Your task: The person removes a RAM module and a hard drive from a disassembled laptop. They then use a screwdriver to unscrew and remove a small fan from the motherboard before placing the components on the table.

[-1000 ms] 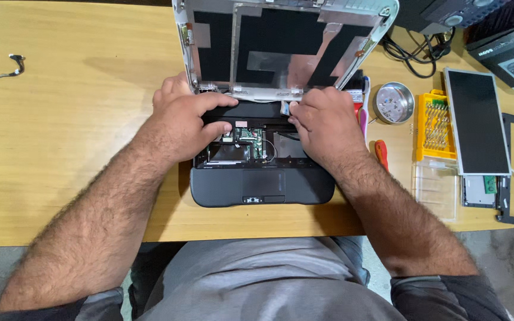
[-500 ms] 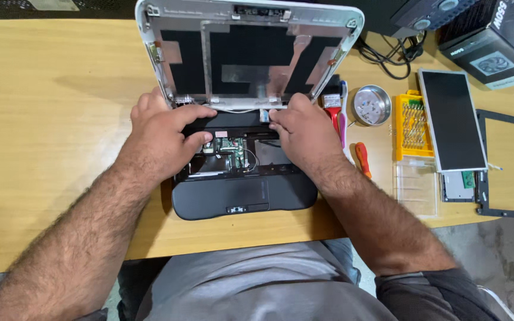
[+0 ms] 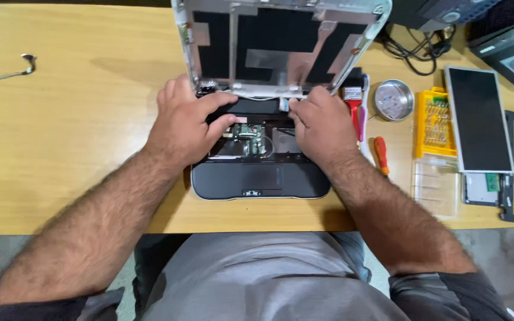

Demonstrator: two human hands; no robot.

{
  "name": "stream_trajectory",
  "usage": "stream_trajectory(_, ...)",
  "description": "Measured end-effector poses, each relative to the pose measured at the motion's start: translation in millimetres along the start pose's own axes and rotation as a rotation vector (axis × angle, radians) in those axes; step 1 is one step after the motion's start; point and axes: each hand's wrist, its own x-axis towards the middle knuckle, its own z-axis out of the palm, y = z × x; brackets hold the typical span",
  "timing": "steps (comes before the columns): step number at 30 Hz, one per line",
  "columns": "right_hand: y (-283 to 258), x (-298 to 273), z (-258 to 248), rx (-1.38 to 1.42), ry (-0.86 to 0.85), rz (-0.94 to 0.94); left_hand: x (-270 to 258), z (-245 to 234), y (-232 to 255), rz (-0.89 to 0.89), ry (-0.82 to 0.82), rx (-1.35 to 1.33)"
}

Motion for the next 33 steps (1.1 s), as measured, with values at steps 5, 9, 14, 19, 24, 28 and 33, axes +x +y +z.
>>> stream_trajectory(5, -12, 6, -16, 0.034, -0.138, 0.071, 2, -3, 2, 0.003, -0.005, -0.012)
stream_trajectory(9, -5, -1, -21, 0.068, -0.165, 0.001, 1, -6, -2, -0.046, -0.110, -0.092)
stream_trajectory(14, 6, -9, -33, 0.252, -0.140, 0.030, -1, -10, -7, -0.049, -0.187, -0.148)
stream_trajectory(19, -34, -19, -48, 0.132, -0.095, -0.071, 0, -16, 1, -0.036, -0.199, -0.095)
stream_trajectory(24, -48, -41, -28, 0.193, -0.116, -0.233, -3, -22, 26, -0.144, -0.239, -0.027)
stream_trajectory(28, -50, -38, -30, 0.176, -0.132, -0.260, -3, -22, 31, -0.150, -0.233, -0.013)
stream_trajectory(33, -51, -42, -30, 0.133, -0.038, -0.277, -8, -12, 23, -0.024, -0.044, 0.077)
